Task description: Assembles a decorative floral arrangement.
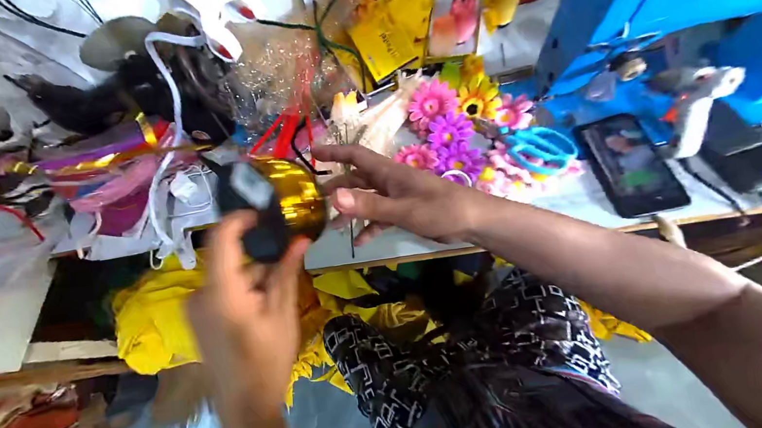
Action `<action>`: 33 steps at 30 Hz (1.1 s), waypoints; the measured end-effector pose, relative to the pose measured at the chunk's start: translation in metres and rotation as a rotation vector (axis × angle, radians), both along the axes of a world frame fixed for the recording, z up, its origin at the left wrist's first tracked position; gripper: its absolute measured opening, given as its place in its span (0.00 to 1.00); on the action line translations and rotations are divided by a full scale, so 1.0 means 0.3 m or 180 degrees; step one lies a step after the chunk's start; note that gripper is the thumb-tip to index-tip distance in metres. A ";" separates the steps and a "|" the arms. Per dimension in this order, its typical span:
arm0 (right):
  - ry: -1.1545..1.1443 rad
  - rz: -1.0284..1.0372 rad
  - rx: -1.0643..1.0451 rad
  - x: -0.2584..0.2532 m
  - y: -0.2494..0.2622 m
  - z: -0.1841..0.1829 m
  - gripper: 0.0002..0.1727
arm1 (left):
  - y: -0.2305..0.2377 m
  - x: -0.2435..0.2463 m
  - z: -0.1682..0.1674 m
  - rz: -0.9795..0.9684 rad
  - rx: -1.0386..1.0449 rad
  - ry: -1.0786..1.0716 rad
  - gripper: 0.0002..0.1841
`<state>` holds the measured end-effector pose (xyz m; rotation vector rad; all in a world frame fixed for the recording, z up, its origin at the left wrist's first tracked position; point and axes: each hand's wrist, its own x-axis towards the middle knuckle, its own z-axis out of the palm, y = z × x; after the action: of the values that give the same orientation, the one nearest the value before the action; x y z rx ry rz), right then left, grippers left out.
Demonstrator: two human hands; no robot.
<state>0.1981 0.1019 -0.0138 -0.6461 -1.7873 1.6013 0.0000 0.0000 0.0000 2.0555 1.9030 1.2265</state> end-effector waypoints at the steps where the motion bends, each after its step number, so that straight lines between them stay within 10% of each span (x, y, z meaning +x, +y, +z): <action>1: 0.0062 -0.0072 -0.0100 -0.018 0.000 0.008 0.40 | 0.024 0.055 -0.045 -0.0018 0.0027 0.0142 0.25; 8: -0.0341 -0.0744 -0.0454 -0.015 0.202 -0.003 0.21 | 0.208 0.126 -0.183 -0.0465 0.0505 0.0252 0.33; 14: -0.1885 0.0424 0.0013 0.121 0.292 0.119 0.20 | 0.297 -0.001 -0.098 -0.0536 0.1027 0.0713 0.34; 18: -0.1780 0.0648 0.0432 0.187 0.303 0.224 0.19 | 0.469 -0.104 -0.129 -0.0496 0.1834 -0.0275 0.43; 22: -0.1347 0.0409 0.0599 0.265 0.346 0.305 0.20 | 0.585 -0.135 -0.182 0.0187 0.0414 -0.0461 0.59; 26: -0.0966 0.0120 0.0575 0.279 0.379 0.329 0.19 | 0.673 -0.135 -0.273 0.0250 0.0079 0.0075 0.23; 33: 0.0171 -0.0181 0.0465 0.283 0.436 0.335 0.21 | 0.357 -0.214 0.038 -0.0209 0.0529 -0.0732 0.14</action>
<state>0.2830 0.2327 0.0865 -0.5751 -1.8105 1.4223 -0.0641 0.1071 0.0113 1.9328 1.6704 1.5752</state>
